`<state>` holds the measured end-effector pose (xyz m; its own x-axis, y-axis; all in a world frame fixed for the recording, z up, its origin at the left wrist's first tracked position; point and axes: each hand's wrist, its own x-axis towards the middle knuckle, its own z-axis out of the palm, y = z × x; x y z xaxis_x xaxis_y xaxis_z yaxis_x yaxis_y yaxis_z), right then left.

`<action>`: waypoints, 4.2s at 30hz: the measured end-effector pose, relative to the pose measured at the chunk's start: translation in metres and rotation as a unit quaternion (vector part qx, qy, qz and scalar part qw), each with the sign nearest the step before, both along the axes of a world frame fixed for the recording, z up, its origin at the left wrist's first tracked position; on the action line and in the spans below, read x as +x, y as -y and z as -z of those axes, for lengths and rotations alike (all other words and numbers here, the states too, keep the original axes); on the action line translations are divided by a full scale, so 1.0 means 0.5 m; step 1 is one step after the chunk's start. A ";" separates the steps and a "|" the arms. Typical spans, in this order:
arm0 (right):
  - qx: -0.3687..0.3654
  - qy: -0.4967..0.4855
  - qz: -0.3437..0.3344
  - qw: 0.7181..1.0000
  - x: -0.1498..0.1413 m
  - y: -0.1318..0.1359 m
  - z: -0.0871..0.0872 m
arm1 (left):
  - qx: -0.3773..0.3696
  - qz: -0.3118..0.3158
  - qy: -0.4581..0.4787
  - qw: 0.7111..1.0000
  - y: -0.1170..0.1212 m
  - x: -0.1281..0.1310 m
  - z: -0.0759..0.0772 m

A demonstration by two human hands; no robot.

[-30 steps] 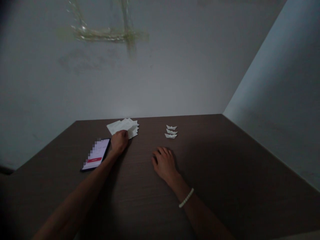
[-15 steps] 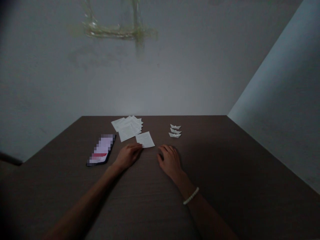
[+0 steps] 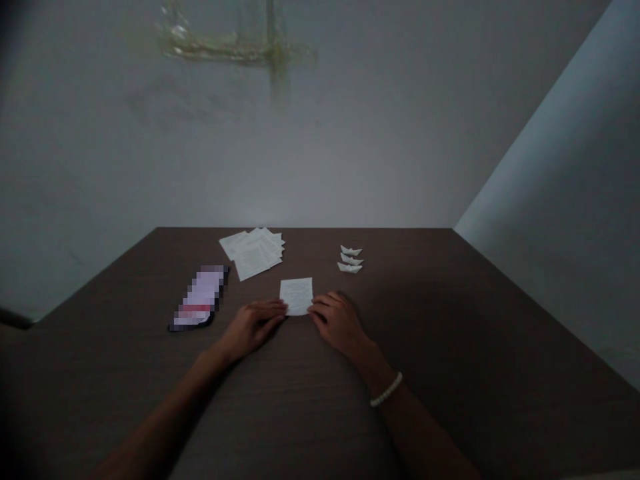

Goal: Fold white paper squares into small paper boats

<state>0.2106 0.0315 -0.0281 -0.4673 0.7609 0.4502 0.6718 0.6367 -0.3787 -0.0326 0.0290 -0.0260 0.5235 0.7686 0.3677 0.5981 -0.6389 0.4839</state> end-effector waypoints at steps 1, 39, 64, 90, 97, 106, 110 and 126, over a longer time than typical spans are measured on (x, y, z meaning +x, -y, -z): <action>0.001 0.001 -0.005 1.000 0.001 -0.001 0.000 | 0.002 -0.001 0.000 1.000 0.001 0.000 0.000; -0.031 0.012 -0.074 0.997 0.001 0.019 -0.024 | -0.001 -0.175 -0.077 0.982 -0.011 -0.002 -0.007; -0.082 -0.120 0.081 0.986 -0.011 0.000 -0.001 | 0.023 -0.054 -0.079 0.995 0.004 0.006 -0.017; -0.098 -0.197 0.071 0.973 -0.024 -0.001 -0.002 | 0.036 -0.062 -0.064 0.995 0.002 0.004 -0.010; -0.080 -0.205 0.117 0.968 -0.021 -0.005 0.004 | 0.047 0.003 -0.047 0.998 0.019 0.012 -0.035; -0.114 -0.272 0.112 0.949 -0.022 -0.007 0.005 | 0.026 0.031 -0.089 0.995 0.026 0.020 -0.029; -0.134 -0.292 0.105 0.941 -0.020 -0.008 0.002 | 0.026 0.021 -0.091 0.995 0.025 0.020 -0.030; -0.161 -0.227 0.062 0.958 0.007 -0.012 -0.012 | 0.028 0.040 -0.076 0.996 0.037 0.027 -0.037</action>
